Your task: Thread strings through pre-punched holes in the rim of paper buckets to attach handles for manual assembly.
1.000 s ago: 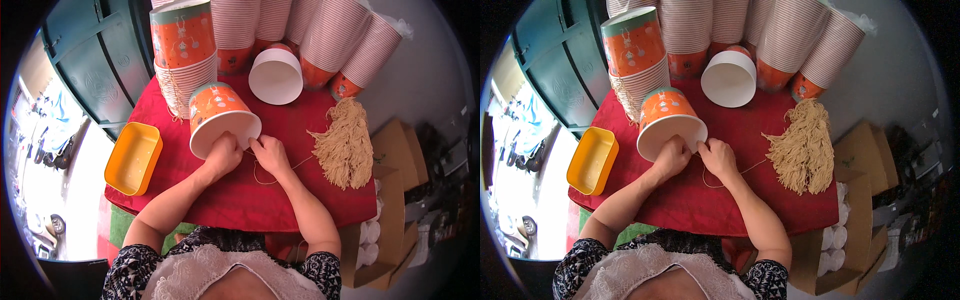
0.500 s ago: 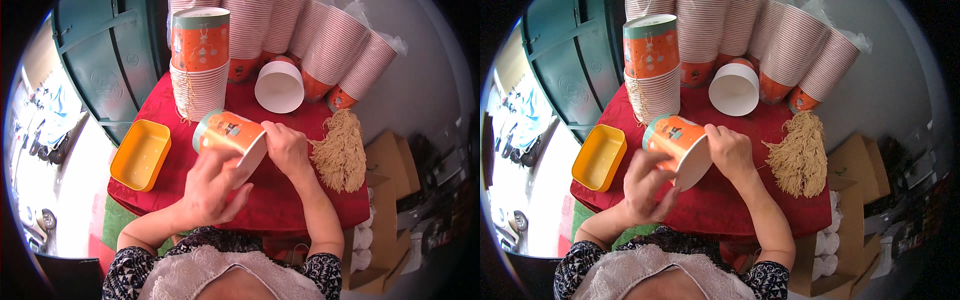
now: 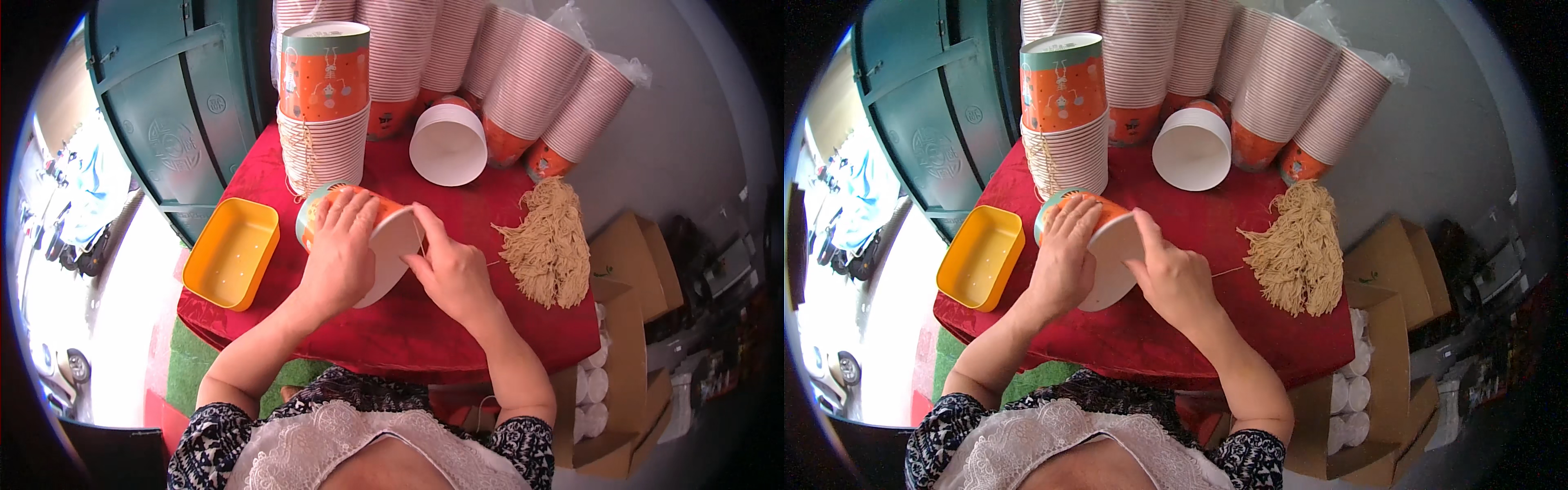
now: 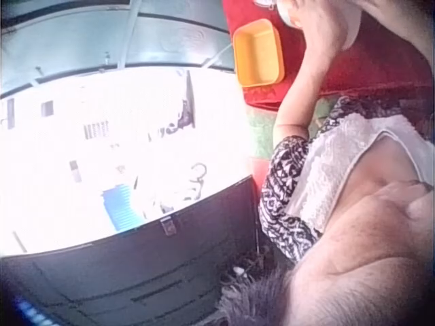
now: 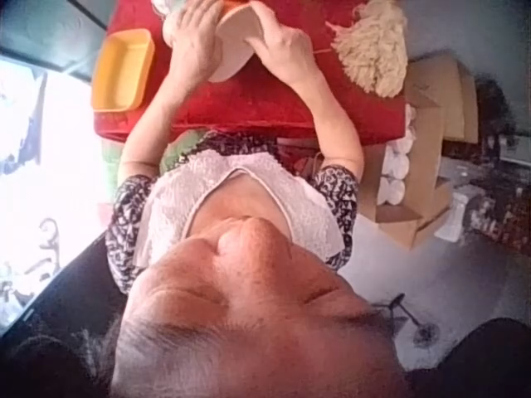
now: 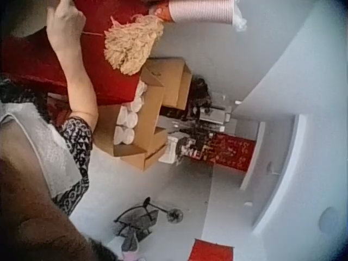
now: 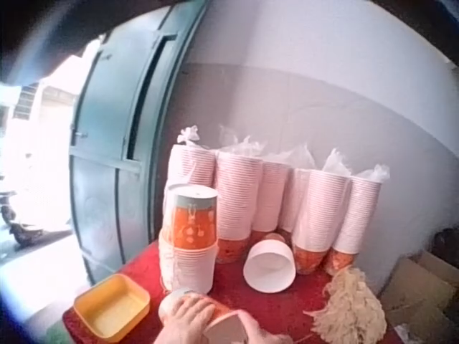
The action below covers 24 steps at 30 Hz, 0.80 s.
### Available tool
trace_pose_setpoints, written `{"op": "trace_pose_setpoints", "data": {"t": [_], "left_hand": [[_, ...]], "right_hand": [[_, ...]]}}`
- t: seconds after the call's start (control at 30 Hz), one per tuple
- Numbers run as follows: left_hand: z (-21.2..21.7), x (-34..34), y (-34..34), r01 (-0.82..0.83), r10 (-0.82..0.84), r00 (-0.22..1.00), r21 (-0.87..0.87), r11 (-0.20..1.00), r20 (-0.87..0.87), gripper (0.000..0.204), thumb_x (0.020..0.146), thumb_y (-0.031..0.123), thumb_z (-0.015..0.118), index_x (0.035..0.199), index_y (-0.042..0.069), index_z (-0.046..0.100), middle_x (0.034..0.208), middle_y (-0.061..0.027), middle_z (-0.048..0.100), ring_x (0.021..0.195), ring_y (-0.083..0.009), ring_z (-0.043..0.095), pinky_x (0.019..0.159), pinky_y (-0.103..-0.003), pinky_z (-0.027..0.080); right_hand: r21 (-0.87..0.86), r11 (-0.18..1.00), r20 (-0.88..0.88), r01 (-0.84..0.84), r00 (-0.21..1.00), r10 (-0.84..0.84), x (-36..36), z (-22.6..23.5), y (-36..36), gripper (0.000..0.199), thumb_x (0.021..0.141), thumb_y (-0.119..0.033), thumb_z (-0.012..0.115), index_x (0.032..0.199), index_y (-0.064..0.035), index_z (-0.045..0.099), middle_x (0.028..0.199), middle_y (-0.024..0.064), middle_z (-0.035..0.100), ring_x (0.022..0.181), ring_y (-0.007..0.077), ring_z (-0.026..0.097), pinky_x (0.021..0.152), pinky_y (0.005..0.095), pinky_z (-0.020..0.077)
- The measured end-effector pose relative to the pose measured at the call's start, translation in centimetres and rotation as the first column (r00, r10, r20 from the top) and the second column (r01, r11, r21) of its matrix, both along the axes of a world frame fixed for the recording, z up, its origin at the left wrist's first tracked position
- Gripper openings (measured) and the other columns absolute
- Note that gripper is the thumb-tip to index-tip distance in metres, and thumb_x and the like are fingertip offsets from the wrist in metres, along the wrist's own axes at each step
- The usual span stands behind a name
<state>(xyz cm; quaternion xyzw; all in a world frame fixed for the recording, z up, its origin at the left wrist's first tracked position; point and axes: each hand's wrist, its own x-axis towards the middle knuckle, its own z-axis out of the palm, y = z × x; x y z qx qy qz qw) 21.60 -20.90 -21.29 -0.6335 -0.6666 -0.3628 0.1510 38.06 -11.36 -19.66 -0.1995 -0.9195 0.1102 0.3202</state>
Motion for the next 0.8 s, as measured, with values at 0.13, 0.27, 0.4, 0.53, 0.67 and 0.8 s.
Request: {"op": "trace_pose_setpoints", "data": {"t": [0.13, 0.27, 0.4, 0.53, 0.67, 0.8], "left_hand": [[1.0, -1.2, 0.8, 0.015, -0.024, 0.994, 0.081, 0.997, 0.110, 0.056, 0.067, -0.009, 0.050, 0.123, -0.008, 0.051, 0.124, -0.0258, 0.057, 0.125, -0.0423, 0.048, 0.109, -0.050, 0.033], [1.8, -1.9, 0.9, 0.047, -0.058, 0.877, 0.034, 0.998, 0.477, 0.055, 0.069, -0.009, 0.044, 0.123, -0.009, 0.054, 0.122, -0.0295, 0.057, 0.117, -0.0431, 0.054, 0.105, -0.045, 0.041], [1.5, -2.8, 1.1, 0.107, -0.149, 0.684, 0.104, 0.989, 0.714, 0.053, 0.075, -0.006, 0.039, 0.126, -0.009, 0.055, 0.108, -0.0256, 0.066, 0.106, -0.0335, 0.065, 0.096, -0.038, 0.047], [2.6, -2.3, 0.8, 0.165, -0.163, 0.500, 0.092, 0.982, 0.850, 0.051, 0.076, -0.003, 0.040, 0.123, -0.008, 0.059, 0.097, -0.0132, 0.068, 0.088, -0.0203, 0.065, 0.081, -0.031, 0.050], [1.5, -3.0, 1.0, 0.117, -0.107, 0.475, 0.058, 0.991, 0.873, 0.049, 0.075, -0.001, 0.042, 0.120, -0.009, 0.060, 0.096, -0.0128, 0.067, 0.083, -0.0190, 0.063, 0.076, -0.029, 0.049], [0.0, -4.1, 1.5, 0.015, -0.089, 0.268, 0.088, 0.996, 0.959, 0.045, 0.073, 0.002, 0.046, 0.114, -0.011, 0.062, 0.093, -0.0136, 0.067, 0.082, -0.0211, 0.063, 0.077, -0.030, 0.049]], "right_hand": [[-0.093, 0.994, 0.101, 0.052, 0.994, -0.043, 2.9, -0.7, -0.2, 0.030, 0.084, -0.014, 0.069, 0.110, -0.0037, 0.059, 0.070, 0.0168, 0.066, 0.066, 0.0355, 0.067, 0.058, 0.0464, 0.0528], [-0.239, 0.962, 0.083, 0.129, 0.990, -0.112, 4.4, -1.2, -0.4, 0.013, 0.088, -0.012, 0.064, 0.097, -0.0026, 0.064, 0.075, 0.0141, 0.068, 0.069, 0.0327, 0.067, 0.062, 0.0427, 0.0533], [-0.254, 0.951, -0.059, 0.176, 0.979, -0.197, 5.3, -2.2, 0.5, 0.021, 0.093, -0.006, 0.056, 0.112, 0.0018, 0.060, 0.113, 0.0184, 0.062, 0.092, 0.0323, 0.066, 0.074, 0.0413, 0.0547], [-0.440, 0.895, -0.119, 0.066, 0.984, -0.131, 5.5, -4.1, 1.6, 0.042, 0.094, -0.005, 0.051, 0.134, 0.0068, 0.045, 0.132, 0.0233, 0.051, 0.118, 0.0390, 0.056, 0.100, 0.0413, 0.0468], [-0.667, 0.744, -0.053, -0.045, 0.999, 0.013, 5.4, -4.1, 0.9, 0.020, 0.093, -0.012, 0.058, 0.101, 0.0057, 0.062, 0.085, 0.0149, 0.069, 0.081, 0.0238, 0.067, 0.073, 0.0345, 0.0525], [-0.737, 0.665, -0.128, -0.120, 0.991, 0.037, 6.4, -4.5, -0.4, 0.019, 0.094, -0.013, 0.059, 0.085, 0.0026, 0.064, 0.067, 0.0034, 0.063, 0.062, 0.0082, 0.057, 0.057, 0.0260, 0.0459]]}}
